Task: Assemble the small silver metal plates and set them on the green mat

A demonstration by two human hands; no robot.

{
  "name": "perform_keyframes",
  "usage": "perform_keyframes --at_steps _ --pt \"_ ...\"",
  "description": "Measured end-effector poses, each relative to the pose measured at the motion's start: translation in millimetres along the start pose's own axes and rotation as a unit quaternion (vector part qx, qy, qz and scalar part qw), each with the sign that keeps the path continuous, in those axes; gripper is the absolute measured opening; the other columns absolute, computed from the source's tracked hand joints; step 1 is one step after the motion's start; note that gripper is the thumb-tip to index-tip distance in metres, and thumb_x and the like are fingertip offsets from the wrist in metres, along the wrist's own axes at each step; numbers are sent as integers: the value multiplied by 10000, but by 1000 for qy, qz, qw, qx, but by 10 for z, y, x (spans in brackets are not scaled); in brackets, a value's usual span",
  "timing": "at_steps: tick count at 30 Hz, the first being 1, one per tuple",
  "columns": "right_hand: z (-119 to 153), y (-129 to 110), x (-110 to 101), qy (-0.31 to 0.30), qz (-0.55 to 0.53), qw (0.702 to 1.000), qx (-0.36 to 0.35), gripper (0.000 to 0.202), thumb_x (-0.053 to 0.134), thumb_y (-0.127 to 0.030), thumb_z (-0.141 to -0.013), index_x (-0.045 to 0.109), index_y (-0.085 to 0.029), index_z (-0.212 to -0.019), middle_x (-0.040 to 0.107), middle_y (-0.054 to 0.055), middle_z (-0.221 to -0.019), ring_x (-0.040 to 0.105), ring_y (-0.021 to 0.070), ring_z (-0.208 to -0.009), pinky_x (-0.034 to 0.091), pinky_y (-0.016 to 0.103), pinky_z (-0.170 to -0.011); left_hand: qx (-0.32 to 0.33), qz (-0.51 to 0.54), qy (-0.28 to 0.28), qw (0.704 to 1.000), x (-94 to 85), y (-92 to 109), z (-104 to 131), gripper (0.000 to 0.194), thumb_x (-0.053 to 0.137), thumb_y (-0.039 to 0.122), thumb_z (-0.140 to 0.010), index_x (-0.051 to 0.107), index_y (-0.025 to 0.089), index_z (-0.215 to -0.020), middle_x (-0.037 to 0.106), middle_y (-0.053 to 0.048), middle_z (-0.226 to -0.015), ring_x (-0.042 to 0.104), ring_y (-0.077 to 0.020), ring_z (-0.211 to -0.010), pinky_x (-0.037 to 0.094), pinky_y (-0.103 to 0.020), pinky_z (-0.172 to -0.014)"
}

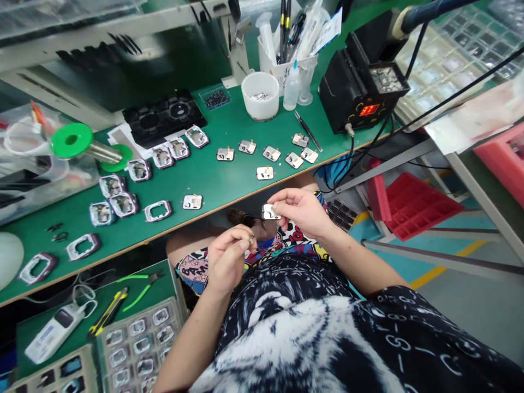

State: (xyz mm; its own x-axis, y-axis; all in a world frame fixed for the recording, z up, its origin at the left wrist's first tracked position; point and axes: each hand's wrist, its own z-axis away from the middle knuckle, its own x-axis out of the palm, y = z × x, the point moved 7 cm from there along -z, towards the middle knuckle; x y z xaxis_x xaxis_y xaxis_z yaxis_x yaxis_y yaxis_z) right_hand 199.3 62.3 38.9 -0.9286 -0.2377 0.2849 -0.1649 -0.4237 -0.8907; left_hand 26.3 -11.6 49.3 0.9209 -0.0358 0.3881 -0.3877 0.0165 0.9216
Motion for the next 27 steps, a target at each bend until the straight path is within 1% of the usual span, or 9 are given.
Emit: perform_keyframes --at_steps 9,11,13,16,18,20,22,24,27 --pt "8 7 83 -30 7 1000 -1 273 781 -358 -853 745 -169 -1046 703 -6 -647 640 116 -511 582 217 -482 -39 19 -3 999 -51 -89 -10 117 728 261 -874 765 162 -823 639 -71 -813 581 -175 -694 444 -310 -636" --pt "3 29 82 -27 23 999 -7 284 788 -362 -852 743 -170 -1055 710 1 -690 654 119 -543 585 222 -495 -49 28 -4 998 -91 -153 -5 118 727 260 -882 766 160 -833 638 -69 -816 579 -174 -703 437 -306 -640" --pt "-5 49 63 -11 43 999 -22 287 803 -358 -839 737 -171 -1047 713 3 -748 658 112 -568 578 218 -506 -63 31 1 998 -166 -263 -5 120 721 253 -894 766 156 -839 633 -66 -814 577 -171 -715 434 -307 -661" --pt "-14 80 45 8 81 996 -43 273 801 -341 -840 719 -181 -1047 701 -3 -793 648 102 -589 560 218 -538 -104 27 40 993 -375 -533 -20 143 751 278 -880 757 148 -821 636 -62 -831 574 -164 -721 439 -311 -692" --pt "-15 83 67 5 112 992 -52 257 772 -332 -866 709 -192 -1072 701 1 -810 647 112 -610 559 239 -571 -135 23 74 988 -551 -768 -33 178 794 315 -843 755 144 -810 651 -62 -848 574 -160 -721 443 -308 -698" --pt "-10 21 112 8 161 984 -78 229 732 -314 -898 709 -203 -1097 694 8 -826 644 129 -652 555 264 -606 -162 20 95 982 -711 -1027 -43 208 821 334 -811 757 136 -818 664 -61 -838 571 -155 -712 438 -297 -686" --pt "2 -121 192 22 230 964 -129 186 700 -287 -920 720 -212 -1088 669 12 -834 627 142 -696 537 276 -634 -186 18 107 977 -850 -1294 -45 238 833 346 -790 759 123 -831 667 -60 -798 566 -150 -693 426 -283 -660" --pt "7 -293 322 29 296 936 -186 154 674 -258 -936 731 -220 -1074 641 14 -855 610 147 -733 522 284 -668 -214 16 124 969 -987 -1553 -36 282 849 368 -754 754 111 -821 671 -62 -768 560 -146 -671 416 -273 -631" --pt "-41 -499 541 22 355 900 -253 150 634 -233 -969 729 -223 -1084 648 30 -926 618 156 -794 522 295 -726 -243 16 152 958 -1168 -1847 -46 335 864 400 -709 745 104 -813 691 -70 -782 565 -142 -658 418 -266 -613"
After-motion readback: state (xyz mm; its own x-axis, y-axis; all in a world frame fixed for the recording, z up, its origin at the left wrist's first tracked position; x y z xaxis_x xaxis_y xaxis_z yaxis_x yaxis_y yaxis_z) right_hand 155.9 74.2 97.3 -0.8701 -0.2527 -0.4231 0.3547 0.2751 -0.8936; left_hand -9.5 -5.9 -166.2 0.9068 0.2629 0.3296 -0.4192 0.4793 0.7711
